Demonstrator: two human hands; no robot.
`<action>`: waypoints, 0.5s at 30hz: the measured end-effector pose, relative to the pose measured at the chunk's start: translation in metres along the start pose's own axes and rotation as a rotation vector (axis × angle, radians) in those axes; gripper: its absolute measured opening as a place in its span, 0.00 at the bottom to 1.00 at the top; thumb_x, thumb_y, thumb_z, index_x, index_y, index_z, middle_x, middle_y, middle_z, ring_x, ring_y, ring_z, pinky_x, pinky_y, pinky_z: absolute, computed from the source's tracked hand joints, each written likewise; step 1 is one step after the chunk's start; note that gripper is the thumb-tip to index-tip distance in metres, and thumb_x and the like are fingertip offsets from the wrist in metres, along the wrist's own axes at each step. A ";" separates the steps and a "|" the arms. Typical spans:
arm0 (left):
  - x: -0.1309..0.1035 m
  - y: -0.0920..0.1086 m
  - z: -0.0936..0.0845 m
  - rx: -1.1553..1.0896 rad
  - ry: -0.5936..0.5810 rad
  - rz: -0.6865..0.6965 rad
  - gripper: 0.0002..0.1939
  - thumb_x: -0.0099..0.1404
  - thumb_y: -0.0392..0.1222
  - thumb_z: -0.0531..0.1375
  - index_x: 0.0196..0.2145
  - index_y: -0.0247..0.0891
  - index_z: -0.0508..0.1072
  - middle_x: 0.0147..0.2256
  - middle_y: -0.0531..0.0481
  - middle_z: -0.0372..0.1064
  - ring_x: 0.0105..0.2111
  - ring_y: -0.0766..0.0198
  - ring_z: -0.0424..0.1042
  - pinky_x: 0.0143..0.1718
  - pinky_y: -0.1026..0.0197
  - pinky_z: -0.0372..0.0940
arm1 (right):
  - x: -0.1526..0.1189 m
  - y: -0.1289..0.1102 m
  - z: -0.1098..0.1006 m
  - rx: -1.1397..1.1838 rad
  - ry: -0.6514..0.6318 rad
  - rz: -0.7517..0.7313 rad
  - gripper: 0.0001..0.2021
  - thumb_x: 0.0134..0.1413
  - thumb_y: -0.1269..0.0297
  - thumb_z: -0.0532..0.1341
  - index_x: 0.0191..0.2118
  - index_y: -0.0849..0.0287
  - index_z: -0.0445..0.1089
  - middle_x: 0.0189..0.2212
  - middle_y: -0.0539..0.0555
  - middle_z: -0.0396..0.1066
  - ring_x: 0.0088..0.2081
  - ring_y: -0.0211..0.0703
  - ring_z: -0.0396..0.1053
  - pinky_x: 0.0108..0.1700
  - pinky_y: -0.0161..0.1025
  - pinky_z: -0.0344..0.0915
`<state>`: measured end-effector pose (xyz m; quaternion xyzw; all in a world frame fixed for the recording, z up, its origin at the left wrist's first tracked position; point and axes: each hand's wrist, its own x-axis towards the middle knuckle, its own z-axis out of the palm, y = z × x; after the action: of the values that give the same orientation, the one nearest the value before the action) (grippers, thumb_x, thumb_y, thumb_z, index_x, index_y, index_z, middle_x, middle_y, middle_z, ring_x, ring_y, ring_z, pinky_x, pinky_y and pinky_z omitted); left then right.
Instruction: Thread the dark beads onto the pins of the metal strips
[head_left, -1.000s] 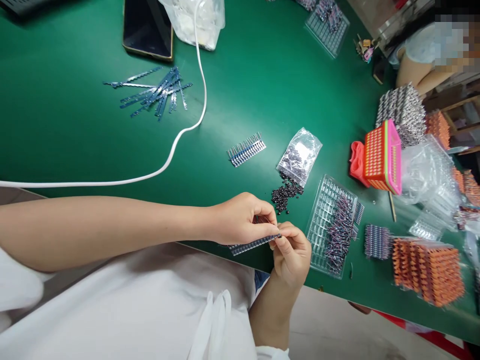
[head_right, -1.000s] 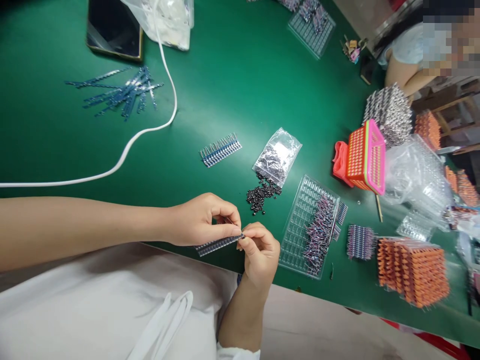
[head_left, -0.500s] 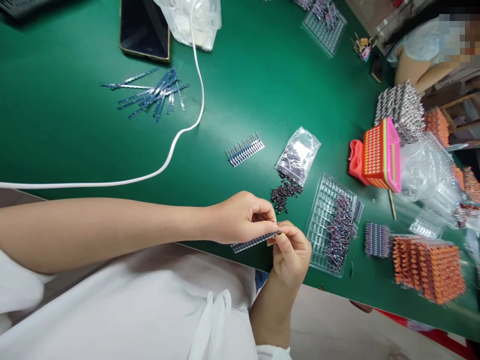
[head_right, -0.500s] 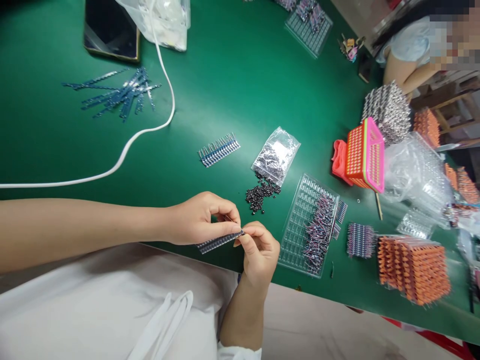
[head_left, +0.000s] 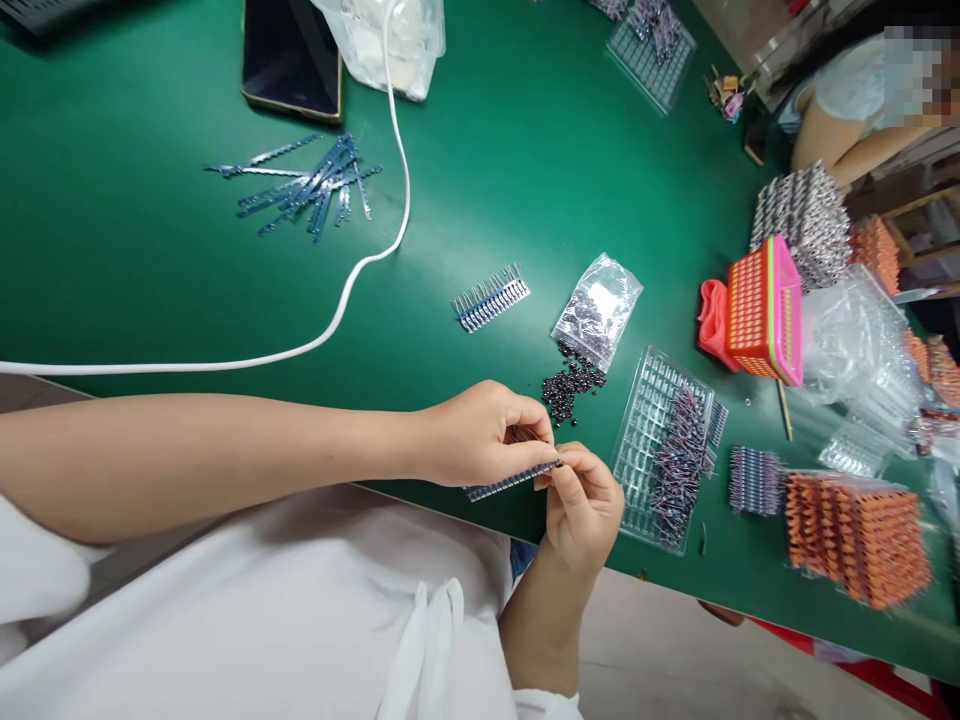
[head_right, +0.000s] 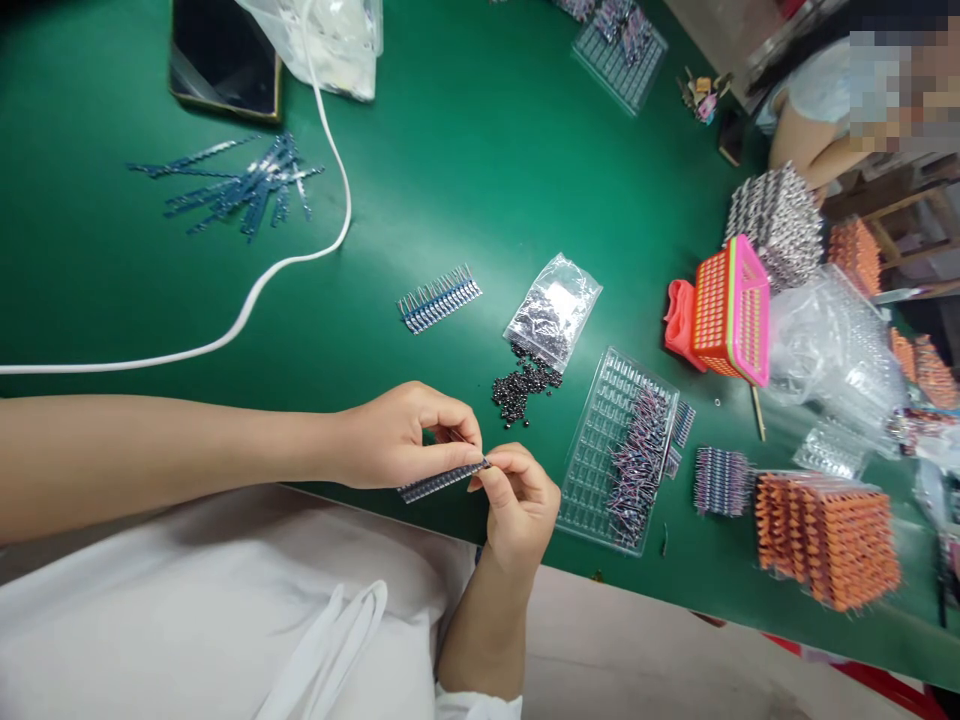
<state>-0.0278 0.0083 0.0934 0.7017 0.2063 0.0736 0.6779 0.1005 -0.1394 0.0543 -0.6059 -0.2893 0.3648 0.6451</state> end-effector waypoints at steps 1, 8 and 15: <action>0.000 0.000 0.000 0.002 -0.002 0.008 0.10 0.63 0.41 0.59 0.30 0.33 0.77 0.27 0.50 0.75 0.26 0.68 0.69 0.25 0.69 0.59 | 0.000 0.000 0.000 0.005 -0.005 0.000 0.02 0.53 0.66 0.67 0.34 0.55 0.77 0.27 0.49 0.69 0.26 0.34 0.67 0.25 0.33 0.66; -0.001 -0.004 0.001 0.001 -0.016 0.035 0.11 0.63 0.43 0.58 0.31 0.33 0.77 0.27 0.49 0.76 0.28 0.66 0.70 0.30 0.66 0.63 | -0.001 0.000 0.001 -0.031 0.000 0.006 0.04 0.53 0.63 0.67 0.33 0.57 0.75 0.27 0.49 0.68 0.26 0.35 0.67 0.25 0.33 0.66; 0.000 -0.003 0.001 -0.007 -0.018 0.024 0.10 0.63 0.42 0.58 0.31 0.33 0.77 0.28 0.49 0.76 0.28 0.66 0.71 0.30 0.66 0.64 | -0.001 0.000 0.000 -0.025 -0.006 0.001 0.04 0.53 0.63 0.67 0.33 0.56 0.75 0.27 0.49 0.68 0.25 0.35 0.67 0.24 0.33 0.66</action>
<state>-0.0283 0.0075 0.0902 0.7026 0.1913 0.0761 0.6811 0.1002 -0.1399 0.0540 -0.6130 -0.2954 0.3635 0.6363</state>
